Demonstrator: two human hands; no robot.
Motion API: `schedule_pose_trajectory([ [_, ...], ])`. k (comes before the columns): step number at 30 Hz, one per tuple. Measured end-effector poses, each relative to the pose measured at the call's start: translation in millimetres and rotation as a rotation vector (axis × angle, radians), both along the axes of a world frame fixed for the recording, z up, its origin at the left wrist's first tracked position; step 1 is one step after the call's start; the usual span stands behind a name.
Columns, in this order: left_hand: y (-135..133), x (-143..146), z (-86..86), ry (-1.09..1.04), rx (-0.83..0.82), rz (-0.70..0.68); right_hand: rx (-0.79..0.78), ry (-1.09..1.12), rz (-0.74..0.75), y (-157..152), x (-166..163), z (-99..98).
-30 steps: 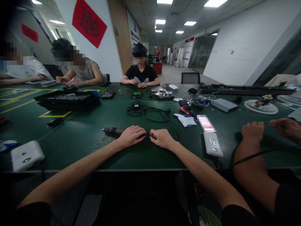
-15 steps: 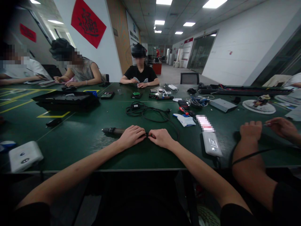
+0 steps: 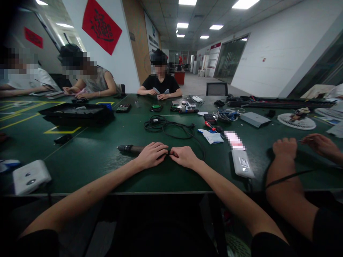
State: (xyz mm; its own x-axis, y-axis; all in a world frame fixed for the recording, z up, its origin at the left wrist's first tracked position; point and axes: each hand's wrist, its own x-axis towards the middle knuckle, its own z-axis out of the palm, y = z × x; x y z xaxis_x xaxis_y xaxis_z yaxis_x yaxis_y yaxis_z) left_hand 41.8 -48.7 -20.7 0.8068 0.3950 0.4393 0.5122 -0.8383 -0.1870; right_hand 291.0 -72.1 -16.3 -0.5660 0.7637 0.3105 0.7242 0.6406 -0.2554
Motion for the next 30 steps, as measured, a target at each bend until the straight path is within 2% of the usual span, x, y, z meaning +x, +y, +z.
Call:
schedule_pose_trajectory([
  [13, -1.1, -1.6, 2.4, -0.024, -0.002, 0.018, -0.003, -0.003, -0.003, 0.1, -0.5, 0.1],
  [18, -1.5, -1.1, 2.8, 0.0, -0.005, -0.029, -0.002, 0.001, -0.01, 0.7, -0.3, -1.3],
  [23, 0.0, -0.6, 2.6, -0.035, -0.002, -0.002, -0.013, 0.005, -0.001, 0.4, -0.8, -1.0],
  [27, -10.9, 3.1, 20.9, -0.098, -0.039, -0.036, -0.011, 0.006, -0.004, -0.6, -0.4, 1.5],
  [30, -45.2, 4.7, 42.3, -0.155, -0.075, -0.09, -0.014, 0.018, 0.013, -0.8, 0.4, 2.2],
])
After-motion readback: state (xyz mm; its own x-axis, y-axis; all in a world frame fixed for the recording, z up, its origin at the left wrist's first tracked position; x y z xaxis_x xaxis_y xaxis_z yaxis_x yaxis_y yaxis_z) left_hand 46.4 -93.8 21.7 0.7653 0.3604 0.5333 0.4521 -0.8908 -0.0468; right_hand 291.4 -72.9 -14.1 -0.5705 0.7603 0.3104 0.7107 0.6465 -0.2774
